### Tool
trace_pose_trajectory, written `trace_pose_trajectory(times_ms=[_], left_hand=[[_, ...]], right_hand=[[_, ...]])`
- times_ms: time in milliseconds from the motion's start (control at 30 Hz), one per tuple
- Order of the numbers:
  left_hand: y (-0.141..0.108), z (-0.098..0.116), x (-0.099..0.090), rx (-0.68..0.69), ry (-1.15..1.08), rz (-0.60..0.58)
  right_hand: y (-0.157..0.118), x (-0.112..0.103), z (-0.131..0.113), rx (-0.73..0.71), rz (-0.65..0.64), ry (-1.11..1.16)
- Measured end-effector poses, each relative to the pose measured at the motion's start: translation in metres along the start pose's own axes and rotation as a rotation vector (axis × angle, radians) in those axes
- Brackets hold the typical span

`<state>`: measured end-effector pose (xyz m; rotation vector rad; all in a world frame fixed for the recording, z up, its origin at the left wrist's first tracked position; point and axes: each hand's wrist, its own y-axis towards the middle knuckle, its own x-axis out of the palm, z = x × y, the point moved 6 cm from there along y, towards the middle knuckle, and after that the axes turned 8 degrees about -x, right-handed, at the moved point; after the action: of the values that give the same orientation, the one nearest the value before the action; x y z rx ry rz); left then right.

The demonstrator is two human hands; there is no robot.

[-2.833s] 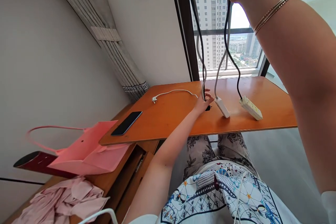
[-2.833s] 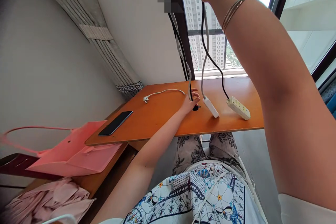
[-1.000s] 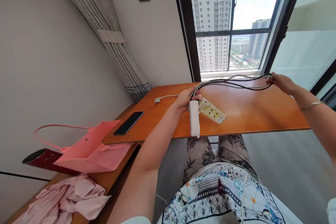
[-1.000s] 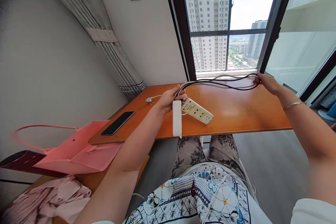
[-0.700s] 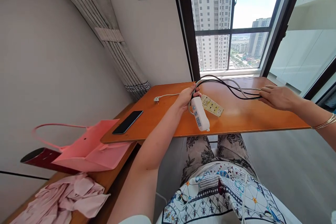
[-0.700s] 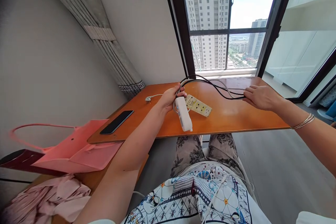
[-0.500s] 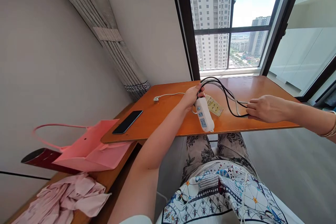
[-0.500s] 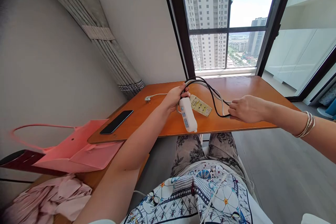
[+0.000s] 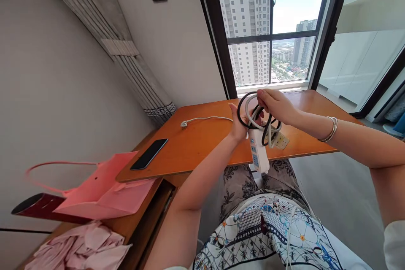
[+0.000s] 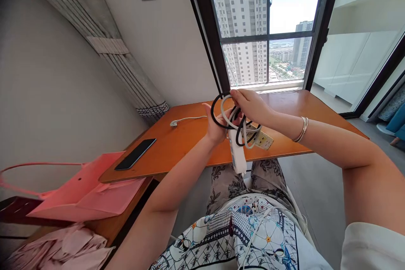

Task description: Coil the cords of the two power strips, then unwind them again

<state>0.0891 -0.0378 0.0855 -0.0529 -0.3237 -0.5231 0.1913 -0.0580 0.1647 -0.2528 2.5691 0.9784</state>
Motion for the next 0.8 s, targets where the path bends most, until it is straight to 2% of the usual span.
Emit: trace_pose_trajectory(times_ms=[67, 133, 267, 400, 500, 567, 633, 700, 800], left_hand=[[0.001, -0.001, -0.002, 0.031, 0.021, 0.003], [0.002, 0.001, -0.002, 0.097, 0.141, 0.007], [0.003, 0.005, 0.001, 0.218, 0.489, 0.08], [0.003, 0.007, -0.002, 0.26, 0.68, 0.228], [0.004, 0.004, -0.006, 0.278, 0.676, 0.251], [0.006, 0.001, -0.007, 0.262, 0.639, 0.213], [0.007, -0.001, -0.007, 0.227, 0.582, 0.169], [0.007, 0.001, -0.007, 0.17, 0.506, 0.136], [0.003, 0.007, -0.007, 0.101, 0.401, 0.117]], right_hand=[[0.006, -0.008, 0.008, 0.025, 0.144, 0.028], [0.01, -0.012, 0.014, 0.036, 0.243, 0.017], [0.011, -0.01, 0.026, 0.061, 0.306, -0.028], [0.014, -0.008, 0.031, 0.089, 0.247, -0.079], [0.021, -0.012, 0.032, 0.103, 0.045, -0.204], [0.022, -0.019, 0.031, 0.034, -0.028, -0.36], [0.019, -0.028, 0.025, -0.128, -0.005, -0.496], [0.01, -0.031, 0.02, -0.318, 0.003, -0.546], [-0.006, -0.026, 0.021, -0.488, -0.121, -0.538]])
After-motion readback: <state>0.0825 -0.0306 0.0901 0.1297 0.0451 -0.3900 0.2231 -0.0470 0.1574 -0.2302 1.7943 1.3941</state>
